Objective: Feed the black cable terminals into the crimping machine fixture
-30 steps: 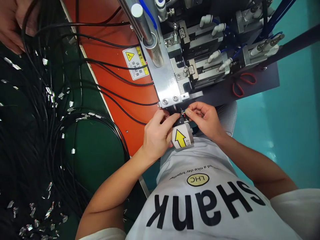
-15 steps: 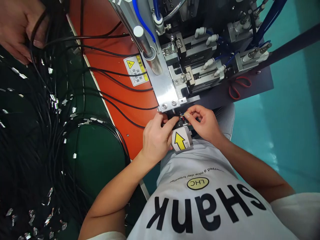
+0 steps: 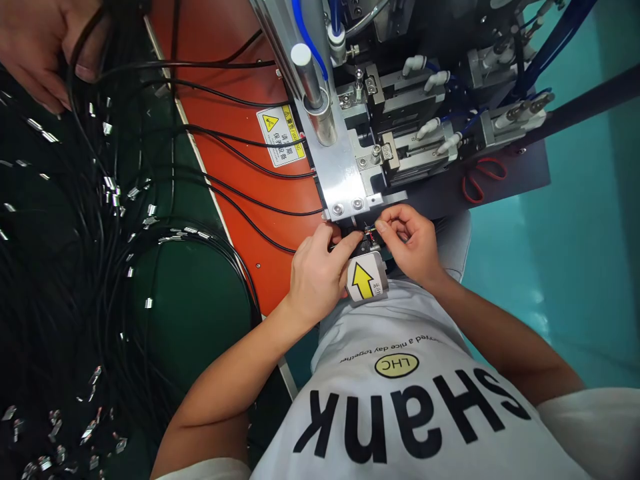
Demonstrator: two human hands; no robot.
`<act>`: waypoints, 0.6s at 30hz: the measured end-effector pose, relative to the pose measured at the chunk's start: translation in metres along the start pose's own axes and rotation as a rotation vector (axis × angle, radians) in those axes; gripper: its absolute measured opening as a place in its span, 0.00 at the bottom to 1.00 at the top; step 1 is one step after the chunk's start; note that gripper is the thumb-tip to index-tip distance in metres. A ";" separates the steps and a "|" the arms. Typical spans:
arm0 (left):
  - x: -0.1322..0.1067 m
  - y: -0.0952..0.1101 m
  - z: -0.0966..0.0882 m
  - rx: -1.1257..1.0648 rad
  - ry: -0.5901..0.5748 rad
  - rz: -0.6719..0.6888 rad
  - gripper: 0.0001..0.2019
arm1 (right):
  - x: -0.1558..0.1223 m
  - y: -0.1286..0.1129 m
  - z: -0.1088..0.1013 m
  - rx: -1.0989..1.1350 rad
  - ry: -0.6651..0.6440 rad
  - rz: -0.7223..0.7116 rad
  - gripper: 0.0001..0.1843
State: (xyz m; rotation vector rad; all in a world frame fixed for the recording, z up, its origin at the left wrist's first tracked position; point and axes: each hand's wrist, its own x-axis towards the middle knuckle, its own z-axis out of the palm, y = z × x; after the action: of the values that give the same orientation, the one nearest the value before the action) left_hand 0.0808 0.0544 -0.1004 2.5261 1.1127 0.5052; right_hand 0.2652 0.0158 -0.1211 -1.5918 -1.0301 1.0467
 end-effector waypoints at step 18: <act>0.000 0.000 0.000 -0.019 0.002 -0.002 0.15 | -0.003 0.005 0.006 0.019 -0.001 -0.010 0.05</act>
State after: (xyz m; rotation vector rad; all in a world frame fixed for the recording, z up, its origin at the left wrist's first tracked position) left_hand 0.0805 0.0542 -0.1005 2.5087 1.1051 0.5158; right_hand 0.2595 0.0137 -0.1266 -1.5698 -1.0247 1.0476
